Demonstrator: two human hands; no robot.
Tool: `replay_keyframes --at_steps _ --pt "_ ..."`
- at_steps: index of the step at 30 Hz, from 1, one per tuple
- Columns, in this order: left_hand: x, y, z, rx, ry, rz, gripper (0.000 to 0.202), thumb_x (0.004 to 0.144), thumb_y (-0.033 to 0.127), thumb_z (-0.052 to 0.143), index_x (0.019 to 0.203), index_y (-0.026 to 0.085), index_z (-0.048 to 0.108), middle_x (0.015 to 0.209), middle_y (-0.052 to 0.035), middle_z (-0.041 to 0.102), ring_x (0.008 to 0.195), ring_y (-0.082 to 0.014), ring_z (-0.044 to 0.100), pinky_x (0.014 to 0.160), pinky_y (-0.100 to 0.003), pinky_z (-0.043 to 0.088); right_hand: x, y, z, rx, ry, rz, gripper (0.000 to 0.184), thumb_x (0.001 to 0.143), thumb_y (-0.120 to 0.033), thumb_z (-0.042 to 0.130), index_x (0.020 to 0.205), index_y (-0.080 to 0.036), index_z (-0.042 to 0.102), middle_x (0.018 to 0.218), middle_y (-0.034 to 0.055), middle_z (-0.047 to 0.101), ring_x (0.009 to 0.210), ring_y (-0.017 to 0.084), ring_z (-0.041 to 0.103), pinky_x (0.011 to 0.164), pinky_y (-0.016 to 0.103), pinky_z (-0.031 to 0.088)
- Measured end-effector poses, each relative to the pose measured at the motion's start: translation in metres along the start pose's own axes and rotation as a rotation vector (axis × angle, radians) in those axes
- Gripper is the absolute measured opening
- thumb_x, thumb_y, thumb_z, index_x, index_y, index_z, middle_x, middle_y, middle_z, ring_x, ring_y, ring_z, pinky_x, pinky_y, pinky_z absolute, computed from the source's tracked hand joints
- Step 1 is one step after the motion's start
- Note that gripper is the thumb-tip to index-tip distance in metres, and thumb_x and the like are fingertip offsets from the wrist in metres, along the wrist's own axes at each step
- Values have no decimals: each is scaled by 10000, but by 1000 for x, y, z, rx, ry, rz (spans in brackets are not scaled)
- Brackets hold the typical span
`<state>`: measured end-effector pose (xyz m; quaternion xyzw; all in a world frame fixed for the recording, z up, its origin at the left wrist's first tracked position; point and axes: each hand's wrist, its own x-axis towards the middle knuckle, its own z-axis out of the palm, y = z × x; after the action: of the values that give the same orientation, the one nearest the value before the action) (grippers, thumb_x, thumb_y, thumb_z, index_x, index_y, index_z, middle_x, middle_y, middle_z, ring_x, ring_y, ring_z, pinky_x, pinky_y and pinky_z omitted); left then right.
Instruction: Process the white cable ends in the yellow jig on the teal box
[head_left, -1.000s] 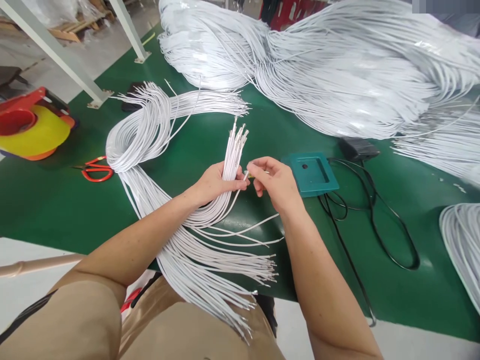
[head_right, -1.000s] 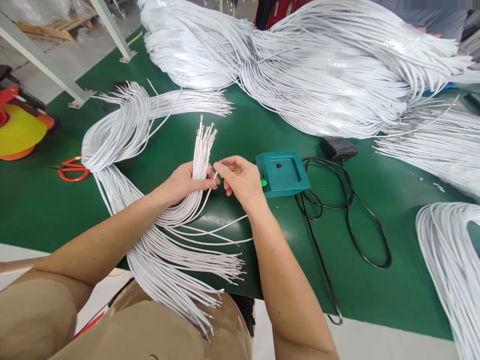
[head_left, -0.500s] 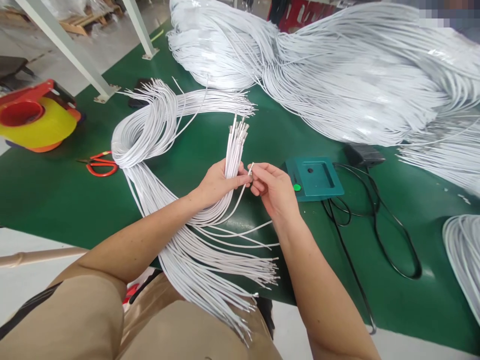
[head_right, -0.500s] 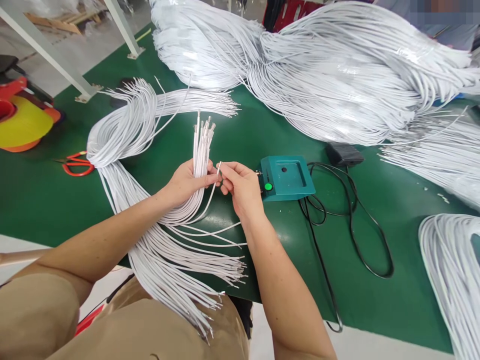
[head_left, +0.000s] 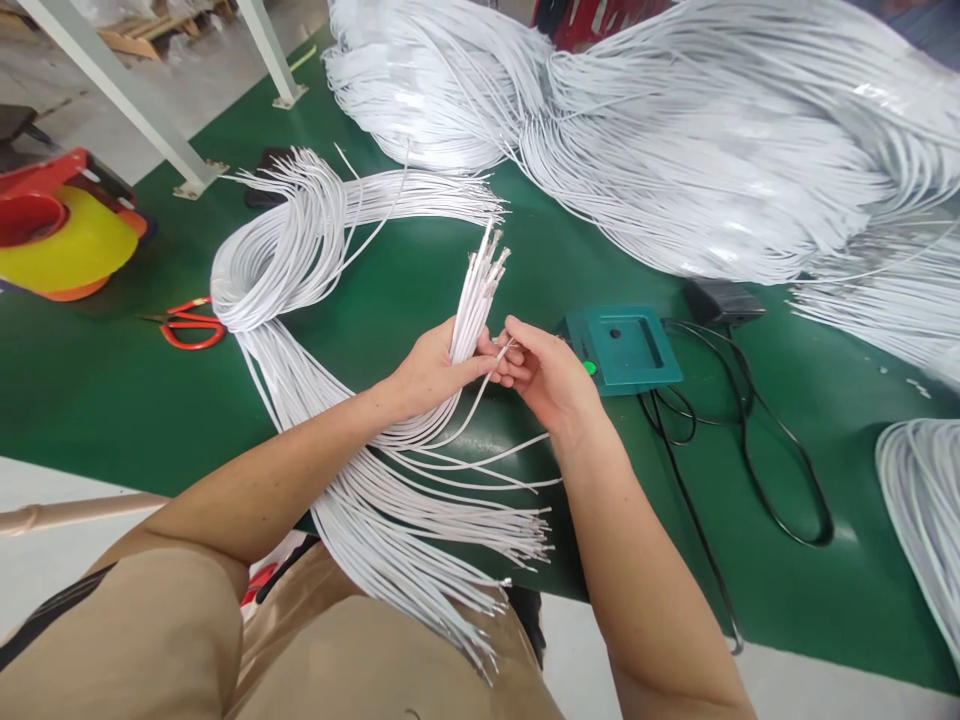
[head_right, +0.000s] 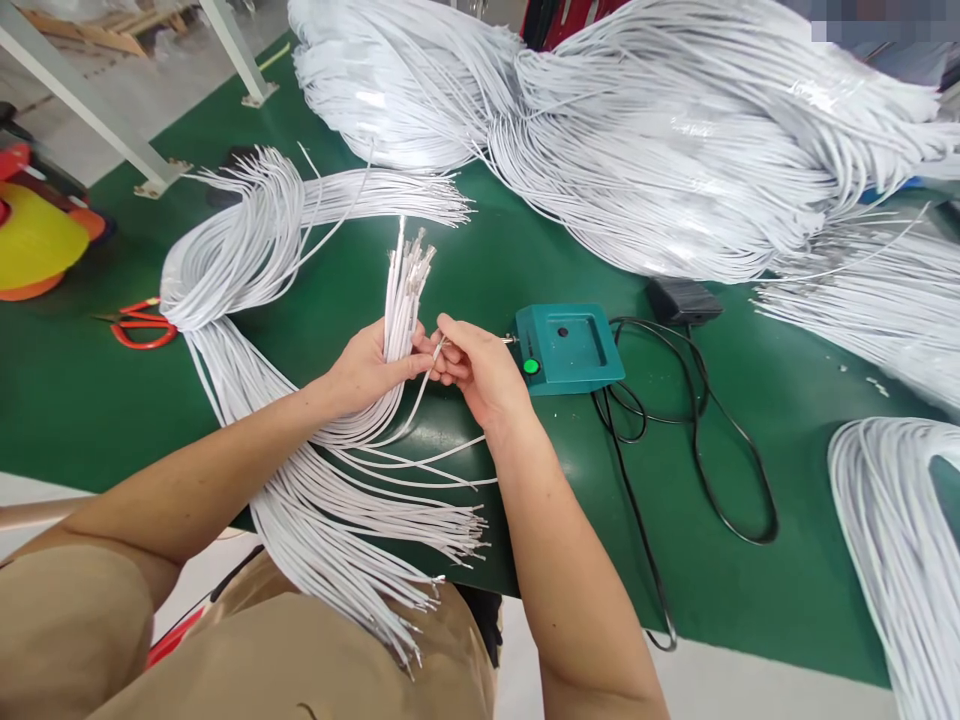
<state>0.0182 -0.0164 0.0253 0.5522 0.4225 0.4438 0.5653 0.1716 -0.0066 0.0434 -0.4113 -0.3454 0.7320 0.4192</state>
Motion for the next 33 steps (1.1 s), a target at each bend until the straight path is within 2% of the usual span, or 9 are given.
replay_keyframes --at_steps 5,9,14,17,20,23,27,29,33 --pt "2 -4 -5 30 36 0 241 748 239 728 870 149 541 835 -11 667 702 -108 646 661 -242 529 -1 -1 -3 50 -51 -12 329 703 -444 780 652 -166 612 550 -57 486 523 68 472 554 219 411" --pt "4 -5 -5 -60 19 5 258 757 232 725 897 146 527 803 -19 662 708 -124 656 622 -236 522 -3 -1 0 -126 73 -164 294 736 -450 741 766 -163 684 632 -20 593 570 96 538 615 259 462" --pt "5 -4 -6 -214 -22 -65 499 748 242 751 1188 150 534 812 -14 662 694 -115 651 602 -221 505 -2 7 2 -648 285 -488 104 821 -257 637 760 -175 656 707 2 632 639 124 561 686 289 471" --pt "7 -5 -9 -294 -75 -133 587 739 244 764 1277 164 543 828 -15 658 709 -100 634 621 -210 493 1 14 0 -1145 373 -782 221 911 -200 480 726 -172 597 744 43 591 702 156 529 690 303 429" --pt "9 -5 -12 -369 -108 -220 577 709 243 786 1246 163 593 862 -22 658 705 -91 620 632 -209 485 3 15 -3 -1562 320 -939 310 955 -191 354 732 -179 568 781 84 571 758 198 502 716 333 398" --pt "11 -4 -14 -371 -93 -261 515 683 235 800 1166 147 643 845 -21 657 687 -90 621 626 -210 484 2 8 -10 -1737 229 -909 313 971 -215 333 808 -187 600 839 94 607 810 216 515 755 345 381" --pt "16 -6 -14 -332 -53 -265 514 684 200 791 1170 155 631 817 -10 647 679 -95 648 620 -202 494 1 -6 -27 -1799 231 -779 212 908 -188 469 1060 -185 618 1033 109 681 992 264 547 937 415 347" --pt "18 -9 -15 -282 -45 -268 513 696 183 777 1184 154 621 808 -9 648 691 -101 662 633 -201 505 3 -10 -34 -1837 201 -679 179 874 -153 495 977 -188 637 945 94 707 917 256 572 985 441 321" --pt "20 -14 -15 -141 -13 -255 484 712 173 753 1177 135 624 799 -15 659 708 -123 682 642 -215 517 6 -13 -41 -1847 138 -594 171 820 -97 496 830 -186 642 818 85 700 807 230 566 885 388 374"
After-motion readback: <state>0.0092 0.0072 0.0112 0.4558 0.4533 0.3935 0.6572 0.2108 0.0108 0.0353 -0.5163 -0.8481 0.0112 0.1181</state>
